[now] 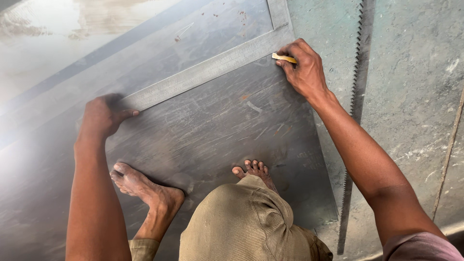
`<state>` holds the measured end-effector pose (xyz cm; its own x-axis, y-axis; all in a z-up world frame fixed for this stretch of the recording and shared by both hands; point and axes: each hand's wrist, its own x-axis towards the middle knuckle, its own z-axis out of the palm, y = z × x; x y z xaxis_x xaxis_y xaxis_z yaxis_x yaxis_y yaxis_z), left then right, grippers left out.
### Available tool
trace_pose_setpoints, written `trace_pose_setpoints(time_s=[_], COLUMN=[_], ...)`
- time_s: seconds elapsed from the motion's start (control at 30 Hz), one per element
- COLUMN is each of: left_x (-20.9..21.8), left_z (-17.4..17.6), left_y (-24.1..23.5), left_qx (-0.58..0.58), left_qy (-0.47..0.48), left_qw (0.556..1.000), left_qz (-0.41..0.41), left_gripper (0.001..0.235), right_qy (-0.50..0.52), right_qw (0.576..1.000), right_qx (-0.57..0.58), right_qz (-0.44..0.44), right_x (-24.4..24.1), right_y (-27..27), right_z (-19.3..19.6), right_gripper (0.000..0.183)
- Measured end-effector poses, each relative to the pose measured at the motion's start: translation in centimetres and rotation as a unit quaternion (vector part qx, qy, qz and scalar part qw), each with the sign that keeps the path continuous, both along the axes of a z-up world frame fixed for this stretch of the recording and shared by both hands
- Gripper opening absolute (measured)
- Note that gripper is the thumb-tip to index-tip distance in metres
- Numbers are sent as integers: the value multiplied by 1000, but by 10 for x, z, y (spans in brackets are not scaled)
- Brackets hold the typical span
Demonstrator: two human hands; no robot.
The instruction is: The person marks lines on a metal sheet using a pencil and an L-square while sitting on the floor and using their feet to hold a long serrated straightedge in place.
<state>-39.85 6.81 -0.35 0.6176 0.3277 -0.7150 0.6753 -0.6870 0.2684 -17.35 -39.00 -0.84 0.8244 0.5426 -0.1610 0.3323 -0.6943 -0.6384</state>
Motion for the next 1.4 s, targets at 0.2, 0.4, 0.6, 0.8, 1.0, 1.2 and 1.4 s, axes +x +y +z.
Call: trace_pose_setpoints(time_s=[0.2, 0.4, 0.6, 0.8, 1.0, 1.2, 1.4], left_x=[1, 0, -1, -3, -4, 3, 3], left_z=[-1, -1, -7, -11, -9, -2, 0], left_y=[-2, -1, 2, 4, 2, 0, -3], left_qx=[3, 4, 4, -9, 0, -2, -1], left_qy=[24, 23, 28, 5, -28, 34, 10], left_qw=[1000, 1000, 1000, 1000, 999, 999, 1000], left_qz=[15, 8, 5, 4, -24, 8, 2], left_gripper=[73, 74, 73, 69, 68, 69, 70], right_qy=[-12, -27, -40, 132, 140, 10, -5], right_qw=[1000, 999, 995, 948, 959, 999, 1000], right_qx=[-7, 4, -71, -268, -221, -4, 13], right_qz=[-1, 19, 66, 114, 109, -42, -11], right_x=[-1, -1, 13, 26, 10, -1, -2], right_y=[3, -3, 5, 12, 7, 11, 5], right_z=[-6, -12, -17, 5, 23, 4, -1], right_gripper=[15, 15, 1, 8, 3, 12, 13])
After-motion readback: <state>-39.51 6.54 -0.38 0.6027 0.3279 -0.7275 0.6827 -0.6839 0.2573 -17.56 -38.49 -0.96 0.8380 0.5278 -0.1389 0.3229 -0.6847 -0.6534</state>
